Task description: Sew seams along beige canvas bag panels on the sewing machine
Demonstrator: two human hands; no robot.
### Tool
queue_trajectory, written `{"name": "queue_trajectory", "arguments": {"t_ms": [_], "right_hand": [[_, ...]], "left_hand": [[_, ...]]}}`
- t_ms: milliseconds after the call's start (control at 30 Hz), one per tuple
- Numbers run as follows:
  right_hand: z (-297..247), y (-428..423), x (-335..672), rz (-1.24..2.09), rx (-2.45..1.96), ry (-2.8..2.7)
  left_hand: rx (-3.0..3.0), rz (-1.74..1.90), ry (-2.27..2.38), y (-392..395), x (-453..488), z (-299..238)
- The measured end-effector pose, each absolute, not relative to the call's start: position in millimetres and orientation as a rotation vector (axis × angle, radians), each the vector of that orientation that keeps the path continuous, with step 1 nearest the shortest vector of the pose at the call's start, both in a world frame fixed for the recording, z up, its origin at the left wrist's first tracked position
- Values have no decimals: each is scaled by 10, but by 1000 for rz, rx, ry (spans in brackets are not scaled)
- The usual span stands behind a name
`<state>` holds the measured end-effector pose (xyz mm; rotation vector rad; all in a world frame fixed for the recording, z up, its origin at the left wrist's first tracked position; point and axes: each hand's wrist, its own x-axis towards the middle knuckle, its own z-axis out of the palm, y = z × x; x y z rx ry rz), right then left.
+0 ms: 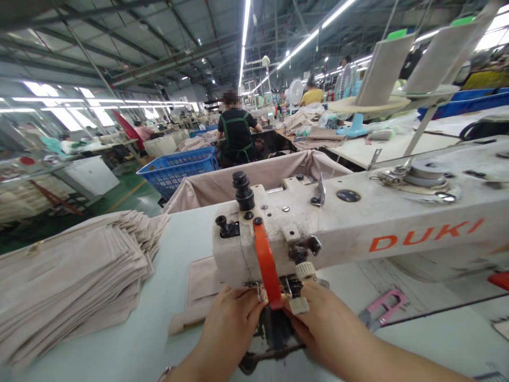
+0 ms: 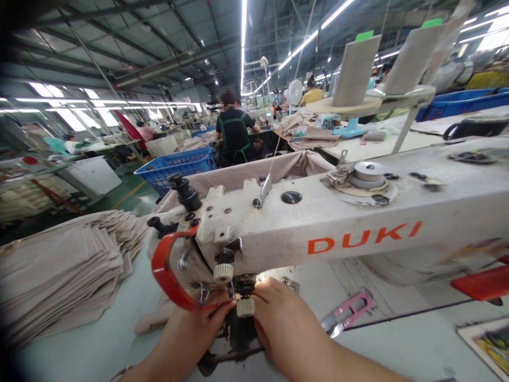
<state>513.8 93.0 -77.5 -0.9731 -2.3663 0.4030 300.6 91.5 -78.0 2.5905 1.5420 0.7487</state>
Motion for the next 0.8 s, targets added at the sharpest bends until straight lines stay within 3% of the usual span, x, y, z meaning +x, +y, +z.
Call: {"name": "queue_trajectory", "arguments": {"t_ms": [800], "right_hand": [[-710, 887, 5173, 518, -896, -2259]], "left_hand": [[2440, 712, 1450, 951, 2919, -706]]}}
